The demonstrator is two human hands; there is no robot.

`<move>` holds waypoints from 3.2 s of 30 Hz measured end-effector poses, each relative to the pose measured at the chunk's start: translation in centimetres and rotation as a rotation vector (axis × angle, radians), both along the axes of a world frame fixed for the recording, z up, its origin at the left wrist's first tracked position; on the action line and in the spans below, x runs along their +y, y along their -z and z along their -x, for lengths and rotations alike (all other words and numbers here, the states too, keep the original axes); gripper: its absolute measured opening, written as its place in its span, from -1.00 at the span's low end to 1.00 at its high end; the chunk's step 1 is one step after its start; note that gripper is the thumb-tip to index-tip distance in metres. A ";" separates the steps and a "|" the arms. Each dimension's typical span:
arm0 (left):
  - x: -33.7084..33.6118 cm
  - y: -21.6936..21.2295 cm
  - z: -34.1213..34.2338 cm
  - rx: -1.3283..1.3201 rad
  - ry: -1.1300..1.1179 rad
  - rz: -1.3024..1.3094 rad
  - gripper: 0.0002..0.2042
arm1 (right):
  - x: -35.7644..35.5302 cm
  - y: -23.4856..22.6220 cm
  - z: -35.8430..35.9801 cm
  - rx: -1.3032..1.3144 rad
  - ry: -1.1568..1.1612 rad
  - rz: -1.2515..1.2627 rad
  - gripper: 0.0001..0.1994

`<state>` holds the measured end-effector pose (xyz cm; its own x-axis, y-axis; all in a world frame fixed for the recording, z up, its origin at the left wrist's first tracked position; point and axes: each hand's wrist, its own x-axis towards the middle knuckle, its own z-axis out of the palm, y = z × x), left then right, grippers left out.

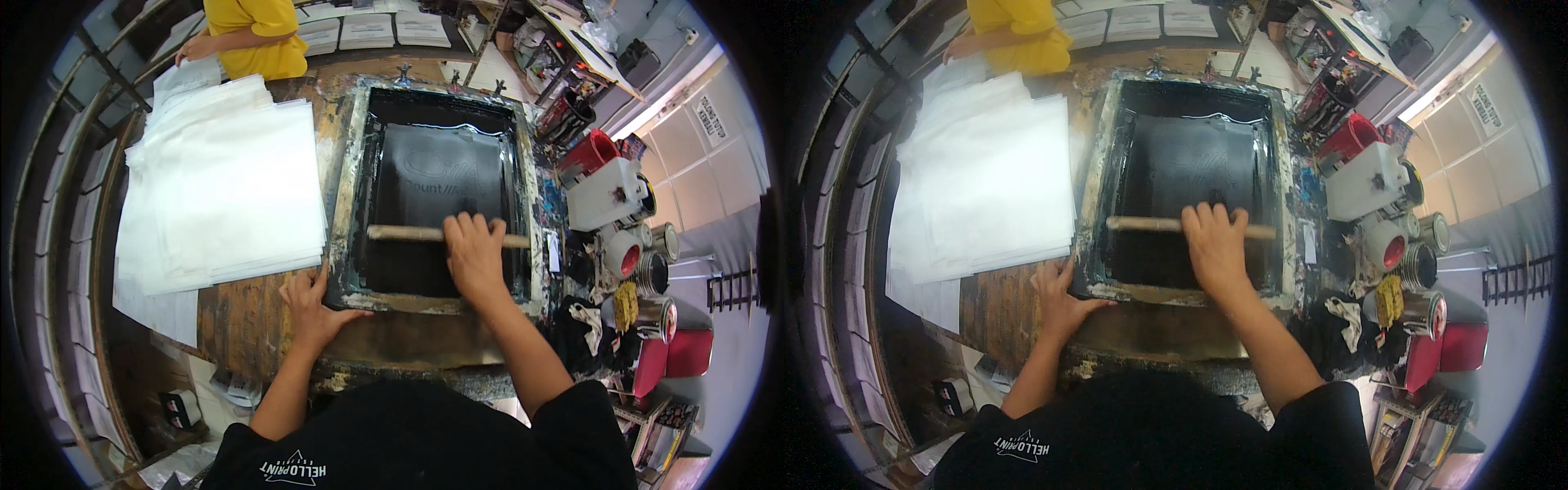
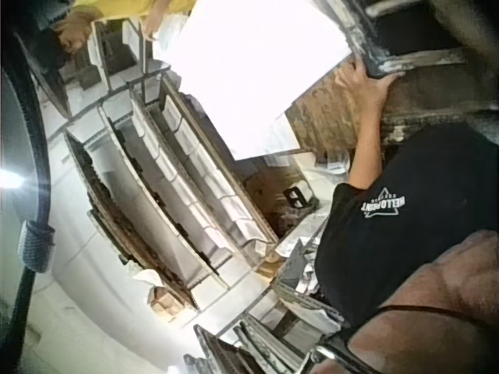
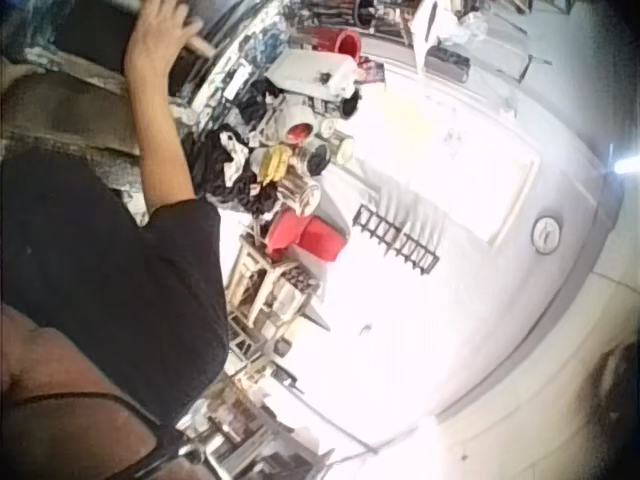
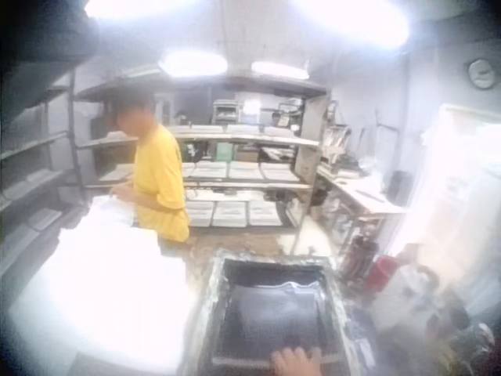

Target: The person performs screen printing by aligning paper on a base, lowering the screen frame, and using a squeegee to spread black ink over the mesh for multiple repetitions.

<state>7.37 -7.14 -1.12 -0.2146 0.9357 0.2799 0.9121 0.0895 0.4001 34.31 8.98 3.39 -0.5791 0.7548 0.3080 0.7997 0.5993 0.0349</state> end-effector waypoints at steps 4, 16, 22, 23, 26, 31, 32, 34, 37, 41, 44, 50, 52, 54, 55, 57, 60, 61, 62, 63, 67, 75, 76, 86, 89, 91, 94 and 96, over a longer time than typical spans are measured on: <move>-0.3 -0.4 -0.3 -0.147 -0.024 0.053 0.05 | -5.9 -1.6 -0.6 0.024 0.004 0.004 -0.70; 1.0 -5.5 -2.5 -0.927 0.094 -0.270 -0.04 | -8.5 -8.7 -1.4 0.123 0.011 -0.044 -0.53; 9.1 -8.8 0.0 -1.068 0.296 -0.793 -0.26 | -0.7 -17.2 -0.5 0.267 -0.053 -0.402 -0.59; 11.7 -8.5 1.9 -1.242 0.104 -0.686 -0.35 | 0.3 -18.5 -0.5 0.270 -0.087 -0.419 -0.60; 19.6 -4.6 5.6 -1.351 -0.145 -0.262 -0.58 | 2.4 -21.8 0.5 0.282 -0.076 -0.422 -0.60; 34.2 3.4 4.1 -0.327 0.201 -0.396 -0.66 | 3.5 -26.1 2.9 0.301 0.032 -0.394 -0.31; 36.2 4.3 4.0 -0.182 0.186 -0.364 -0.67 | 3.3 -26.6 3.3 0.330 0.058 -0.320 -0.29; 38.5 5.7 3.6 0.115 0.211 -0.362 -0.68 | 3.4 -27.4 3.7 0.364 0.107 -0.220 -0.29; 39.0 6.6 3.6 0.158 0.237 -0.342 -0.74 | 3.7 -28.2 4.0 0.387 0.157 -0.120 -0.29; 36.4 5.2 3.8 -0.156 0.307 -0.355 -0.78 | 3.6 -29.2 4.4 0.415 0.207 -0.026 -0.29; 32.1 2.0 5.2 -0.174 0.249 -0.325 -0.81 | 3.4 -29.4 4.3 0.410 0.206 -0.007 -0.29; 13.2 0.0 14.0 -0.266 -0.187 -0.380 -0.78 | 3.8 -25.0 1.8 0.265 -0.064 -0.458 -0.56; 7.2 1.0 18.0 -0.220 -0.352 -0.442 -0.76 | 4.1 -23.6 0.8 0.236 -0.049 -0.452 -0.55; 2.4 1.6 22.1 -0.171 -0.524 -0.451 -0.74 | 4.3 -22.7 0.2 0.241 -0.025 -0.451 -0.55; 0.4 1.6 24.1 -0.140 -0.568 -0.502 -0.73 | 4.3 -22.5 0.0 0.240 -0.013 -0.453 -0.55; -2.2 0.6 28.0 0.016 -0.723 -0.480 -0.69 | 4.1 -22.3 0.0 0.256 -0.049 -0.437 -0.58; -3.3 -2.4 30.9 0.131 -0.828 -0.475 -0.65 | 3.4 -22.4 0.5 0.302 -0.089 -0.470 -0.62; -2.8 -3.1 30.4 0.219 -0.820 -0.541 -0.63 | 3.3 -22.4 0.6 0.270 -0.054 -0.441 -0.62; -2.0 -3.4 29.2 0.249 -0.835 -0.601 -0.61 | 3.1 -22.4 0.7 0.258 -0.052 -0.445 -0.61; -1.1 -3.5 27.4 0.216 -0.757 -0.333 -0.46 | 3.1 -22.5 0.8 0.263 -0.046 -0.468 -0.61; 4.2 0.2 14.5 0.467 0.161 0.022 0.11 | 3.6 -23.2 0.7 0.242 -0.065 -0.417 -0.62; 8.9 -0.7 -3.7 0.203 0.539 0.234 0.22 | 4.0 -24.5 1.3 0.281 -0.066 -0.395 -0.60; 9.3 -0.6 -6.2 0.183 0.592 0.209 0.19 | 4.0 -24.6 1.4 0.287 -0.052 -0.360 -0.60; 11.3 0.8 -19.3 0.162 0.754 0.113 0.23 | 4.7 -28.5 0.4 0.253 -0.041 -0.060 -0.41; 11.1 0.5 -19.3 0.162 0.772 0.105 0.23 | 4.4 -29.2 0.2 0.268 -0.046 -0.018 -0.41; 11.0 0.8 -19.0 0.134 0.801 0.083 0.22 | 4.2 -29.5 0.2 0.272 -0.051 0.001 -0.42; 10.8 1.6 -18.9 0.120 0.811 0.050 0.21 | 3.8 -29.6 0.3 0.273 -0.055 0.015 -0.42; 10.8 1.6 -19.2 0.123 0.807 0.017 0.21 | 3.6 -29.4 0.5 0.269 -0.056 0.015 -0.42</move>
